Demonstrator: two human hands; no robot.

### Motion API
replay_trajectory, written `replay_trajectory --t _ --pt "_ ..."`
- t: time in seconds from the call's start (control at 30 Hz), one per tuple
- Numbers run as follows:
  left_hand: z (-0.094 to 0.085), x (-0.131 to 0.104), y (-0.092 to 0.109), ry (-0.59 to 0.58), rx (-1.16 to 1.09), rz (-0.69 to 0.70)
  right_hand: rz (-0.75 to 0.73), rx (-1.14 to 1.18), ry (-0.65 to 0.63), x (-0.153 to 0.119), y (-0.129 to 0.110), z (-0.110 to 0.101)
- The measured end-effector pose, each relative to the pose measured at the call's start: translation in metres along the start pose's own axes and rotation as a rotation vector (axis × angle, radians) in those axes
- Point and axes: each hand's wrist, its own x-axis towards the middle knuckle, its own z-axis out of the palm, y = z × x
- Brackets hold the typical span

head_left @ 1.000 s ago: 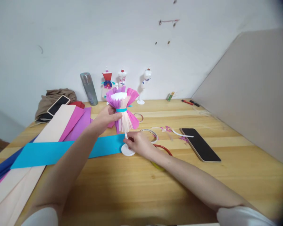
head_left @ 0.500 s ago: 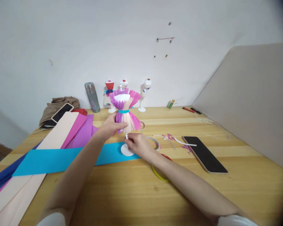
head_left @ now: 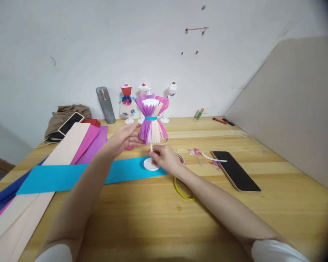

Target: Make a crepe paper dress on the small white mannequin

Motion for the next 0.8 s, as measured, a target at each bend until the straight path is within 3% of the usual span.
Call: replay_trajectory --t 0.17,0.33,0.8 --pt "0.016 0.000 -0.009 0.022 -0.245 -0.072 0.013 0.040 0.029 0.000 0.005 0.001" --pt "0.029 -0.002 -0.013 -0.013 -0.315 -0.066 0.013 0.049 0.076 0.001 0.010 0.003" --pt "0.011 0.011 -0.027 0.028 -0.139 -0.005 0.018 -0.020 0.142 0.002 0.015 0.005"
